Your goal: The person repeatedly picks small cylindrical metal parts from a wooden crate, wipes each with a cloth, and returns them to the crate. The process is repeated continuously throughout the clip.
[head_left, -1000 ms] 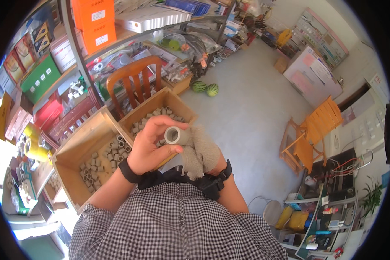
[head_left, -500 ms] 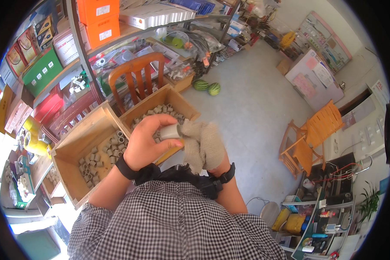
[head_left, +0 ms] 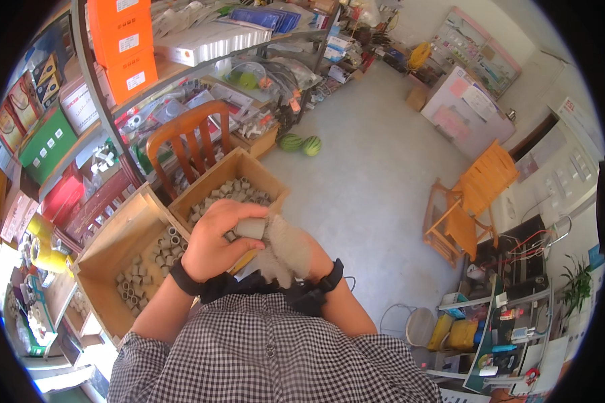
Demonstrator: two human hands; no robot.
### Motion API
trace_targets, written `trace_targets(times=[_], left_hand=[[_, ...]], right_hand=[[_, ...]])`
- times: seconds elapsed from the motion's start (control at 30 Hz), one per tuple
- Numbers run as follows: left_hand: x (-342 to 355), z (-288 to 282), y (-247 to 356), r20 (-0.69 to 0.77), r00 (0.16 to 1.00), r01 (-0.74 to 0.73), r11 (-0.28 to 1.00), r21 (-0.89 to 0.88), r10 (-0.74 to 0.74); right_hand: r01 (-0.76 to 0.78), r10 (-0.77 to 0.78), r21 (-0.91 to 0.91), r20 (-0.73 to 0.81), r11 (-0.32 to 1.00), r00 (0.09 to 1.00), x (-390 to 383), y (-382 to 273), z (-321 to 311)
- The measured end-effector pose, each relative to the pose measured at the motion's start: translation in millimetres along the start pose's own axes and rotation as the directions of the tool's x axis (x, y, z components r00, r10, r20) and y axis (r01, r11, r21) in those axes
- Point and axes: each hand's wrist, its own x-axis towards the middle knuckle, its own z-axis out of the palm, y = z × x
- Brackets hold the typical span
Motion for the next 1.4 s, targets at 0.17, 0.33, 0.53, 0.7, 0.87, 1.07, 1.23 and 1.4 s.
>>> trace_targets(times=[0.17,0.33,0.53,0.7,0.87,1.07,1.23,1.4], left_hand=[[5.6,2.0,-3.7,0.040,0.997,-0.057,0.987,-0.147,0.063],[7.9,-0.8,-13.2,0.037,0.982,-0.186,0.982,-0.020,0.187],[15.9,-24.1,-52.9,-0.060,0.973,0.206,0.958,-0.199,-0.221],[7.0,-51.0,-80.5,-0.132,0.982,0.168,0.945,0.281,-0.136],[-24.7,-107.2,-107.3,-0.141,0.953,0.301,0.889,0.344,-0.268],[-100.5,-187.9,-202.4,-0.223,0.858,0.514,0.791,0.331,-0.464],[-183.0,-184.1,-285.9,-0.115,0.541,0.794,0.460,0.398,-0.833],[-232.9,-139.7,-331.3,0.103,0.316,0.671,0.299,0.679,-0.943]], right_hand=[[0.284,-0.291,0.392,-0.045,0.875,0.956,8.4,10.7,8.4],[0.236,-0.179,0.476,-0.163,0.847,0.970,3.5,12.8,-1.8],[0.382,-0.392,-0.101,-0.357,0.918,0.848,-0.2,3.5,-15.6],[0.355,-0.164,0.525,-0.376,0.774,0.912,-1.8,4.9,-24.4],[0.354,-0.203,0.266,-0.462,0.897,0.863,3.3,-1.9,-12.7],[0.310,-0.099,0.496,-0.407,0.811,0.908,17.1,-8.8,-0.4],[0.298,-0.035,0.472,-0.488,0.830,0.872,27.2,-9.1,6.6],[0.280,-0.039,0.448,-0.476,0.849,0.879,32.0,-10.8,11.3]])
